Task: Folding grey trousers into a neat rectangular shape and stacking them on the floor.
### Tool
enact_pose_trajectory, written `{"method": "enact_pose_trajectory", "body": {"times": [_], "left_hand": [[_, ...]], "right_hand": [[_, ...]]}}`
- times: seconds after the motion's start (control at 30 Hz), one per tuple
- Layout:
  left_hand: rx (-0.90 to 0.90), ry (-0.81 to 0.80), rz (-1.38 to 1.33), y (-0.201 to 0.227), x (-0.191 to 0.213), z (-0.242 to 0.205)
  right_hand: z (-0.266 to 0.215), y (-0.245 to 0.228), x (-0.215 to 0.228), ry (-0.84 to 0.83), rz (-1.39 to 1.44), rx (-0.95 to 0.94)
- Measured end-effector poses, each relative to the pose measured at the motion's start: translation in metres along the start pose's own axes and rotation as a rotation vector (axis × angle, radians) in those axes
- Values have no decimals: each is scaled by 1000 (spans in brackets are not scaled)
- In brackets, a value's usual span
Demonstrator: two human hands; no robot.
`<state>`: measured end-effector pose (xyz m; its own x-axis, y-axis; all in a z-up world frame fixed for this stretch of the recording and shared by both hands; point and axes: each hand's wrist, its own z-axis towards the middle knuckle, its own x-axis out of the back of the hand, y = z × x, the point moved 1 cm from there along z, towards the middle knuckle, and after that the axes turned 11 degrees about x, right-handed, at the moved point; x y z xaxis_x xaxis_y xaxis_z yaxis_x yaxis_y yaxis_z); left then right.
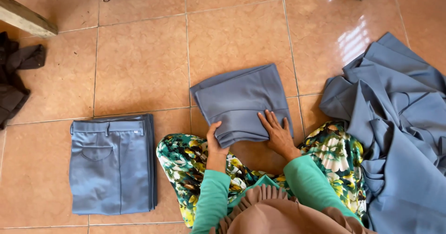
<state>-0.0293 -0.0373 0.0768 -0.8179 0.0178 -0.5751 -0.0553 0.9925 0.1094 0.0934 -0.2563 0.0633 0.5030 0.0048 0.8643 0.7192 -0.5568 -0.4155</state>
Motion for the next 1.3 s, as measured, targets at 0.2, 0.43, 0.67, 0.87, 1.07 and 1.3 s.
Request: {"method": "enact_pose_trajectory", "body": {"times": [0.2, 0.43, 0.67, 0.87, 1.07, 1.3], "left_hand": [[-427, -56, 70, 33, -92, -75], [-428, -617, 573, 24, -169, -39], [205, 50, 1333, -46, 10, 55], [3, 158, 305, -48, 37, 75], [-272, 149, 89, -46, -19, 12], [-462, -198, 189, 13, -52, -97]], "right_hand": [[-1, -64, 50, 337, 706, 45], [20, -30, -16, 446, 1527, -333], [29, -6, -40, 387, 1812, -625], [12, -36, 13, 406, 1866, -516], [47, 54, -21, 346, 1913, -596], [116, 85, 38, 660, 1866, -509]]}}
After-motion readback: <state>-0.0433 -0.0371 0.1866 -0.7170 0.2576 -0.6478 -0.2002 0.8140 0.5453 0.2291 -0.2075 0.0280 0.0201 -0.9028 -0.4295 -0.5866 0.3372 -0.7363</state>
